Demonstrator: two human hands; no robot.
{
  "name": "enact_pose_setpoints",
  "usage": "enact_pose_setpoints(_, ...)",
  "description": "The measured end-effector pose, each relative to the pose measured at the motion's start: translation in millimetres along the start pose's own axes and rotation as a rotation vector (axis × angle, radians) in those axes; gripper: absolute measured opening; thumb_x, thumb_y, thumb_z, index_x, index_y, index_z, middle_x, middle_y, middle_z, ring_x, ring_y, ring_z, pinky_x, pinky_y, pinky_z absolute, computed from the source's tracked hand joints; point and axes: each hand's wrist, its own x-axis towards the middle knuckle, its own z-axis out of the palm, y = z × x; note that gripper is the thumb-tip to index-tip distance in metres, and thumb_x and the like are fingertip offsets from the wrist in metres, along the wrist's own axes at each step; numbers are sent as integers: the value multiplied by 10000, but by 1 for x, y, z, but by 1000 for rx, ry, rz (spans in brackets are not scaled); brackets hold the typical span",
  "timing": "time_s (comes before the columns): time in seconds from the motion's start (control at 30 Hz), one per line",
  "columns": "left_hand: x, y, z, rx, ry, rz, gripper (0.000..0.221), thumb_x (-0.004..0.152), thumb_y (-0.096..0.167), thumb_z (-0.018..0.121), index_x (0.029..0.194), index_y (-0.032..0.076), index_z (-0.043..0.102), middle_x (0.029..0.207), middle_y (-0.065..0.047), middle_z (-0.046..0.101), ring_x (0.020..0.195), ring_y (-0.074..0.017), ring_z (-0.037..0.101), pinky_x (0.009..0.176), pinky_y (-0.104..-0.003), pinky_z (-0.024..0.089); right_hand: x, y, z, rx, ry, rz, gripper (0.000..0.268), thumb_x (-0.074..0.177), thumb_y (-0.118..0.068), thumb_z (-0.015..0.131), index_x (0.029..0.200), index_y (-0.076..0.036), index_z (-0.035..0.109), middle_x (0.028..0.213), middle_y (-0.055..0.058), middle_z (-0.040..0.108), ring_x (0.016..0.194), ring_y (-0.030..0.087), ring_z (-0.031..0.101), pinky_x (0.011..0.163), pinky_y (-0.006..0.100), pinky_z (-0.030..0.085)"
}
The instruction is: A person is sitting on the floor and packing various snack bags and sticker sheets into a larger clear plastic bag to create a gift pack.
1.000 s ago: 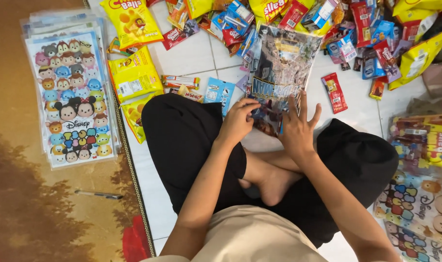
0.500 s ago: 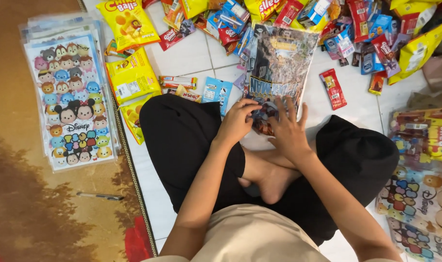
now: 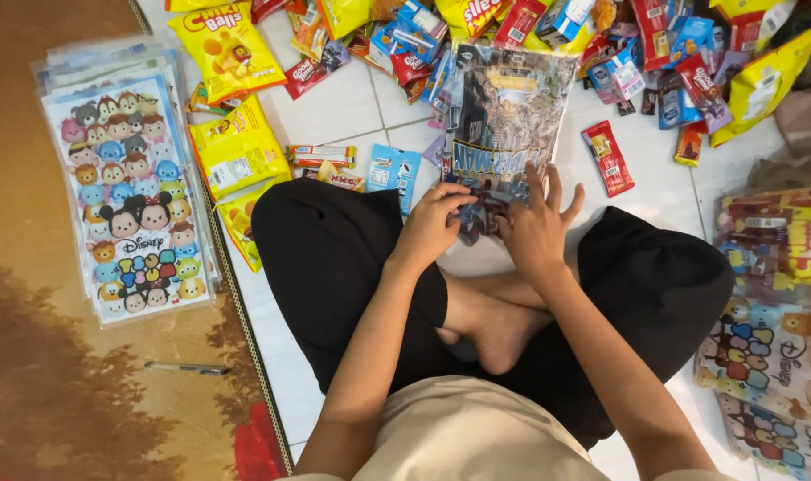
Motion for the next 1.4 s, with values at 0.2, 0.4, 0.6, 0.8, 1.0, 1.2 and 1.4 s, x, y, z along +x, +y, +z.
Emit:
enact_pose_setpoints(0.2, -1, -1, 1, 12, 16, 32, 452, 816, -76, 549, 1166, 115, 761, 1215, -61, 669, 960, -265, 729, 821, -347, 635, 17, 1, 11, -21, -202, 86, 313, 778, -376, 855, 928, -105, 810, 1582, 132, 513, 1523, 391, 256, 1133, 723, -35)
enact_pose_setpoints(0.4, 0, 5, -1, 33, 11, 64, 453, 801, -74, 546, 1140, 129, 769, 1194, -52, 676, 954, -255, 717, 818, -339, 632, 18, 1, -7, 30, -188, 81, 489, 714, -378, 921, 1049, -94, 707, 1495, 164, 541, 1469, 398, 335, 1144, 703, -19)
enact_pose_setpoints(0.6, 0, 3, 1, 17, -10, 50, 454, 797, -94, 531, 1064, 154, 802, 1175, -50, 675, 978, -257, 689, 821, -327, 611, 36, 45, -18, 629, -42, 58, 433, 821, -321, 873, 1062, -86, 601, 1348, 172, 580, 1326, 422, 464, 1087, 634, 315)
enact_pose_setpoints(0.8, 1, -5, 5, 67, -10, 91, 437, 805, -91, 545, 1039, 168, 808, 1175, -37, 676, 987, -239, 659, 827, -320, 604, 22, 161, 86, 319, -90, 368, 646, 901, -199, 798, 1466, -194, 486, 1411, 207, 446, 1216, 502, 494, 933, 652, 483)
enact_pose_setpoints(1.0, -1, 2, 1, 80, -8, 104, 457, 817, -90, 547, 1086, 173, 805, 1150, -27, 683, 952, -219, 641, 802, -304, 598, 12, 171, 148, 7, -279, 511, 496, 976, -143, 622, 1448, -155, 472, 1244, 227, 465, 1086, 464, 517, 758, 555, 600)
enact_pose_setpoints(1.2, -1, -5, 3, 110, 15, 125, 442, 822, -68, 558, 1113, 170, 791, 1162, -7, 686, 969, -213, 633, 832, -313, 595, 7, 175, 126, 371, -112, 672, 459, 878, -109, 748, 1241, -90, 466, 1069, 225, 596, 981, 473, 638, 797, 563, 546)
enact_pose_setpoints(1.4, 0, -4, 4, 110, 22, 124, 430, 822, -62, 563, 1113, 160, 788, 1162, -2, 687, 1001, -221, 628, 870, -324, 587, 3, 137, -10, 922, 129, 595, 140, 1033, -52, 732, 1146, -111, 675, 853, 109, 687, 720, 187, 690, 700, 297, 547)
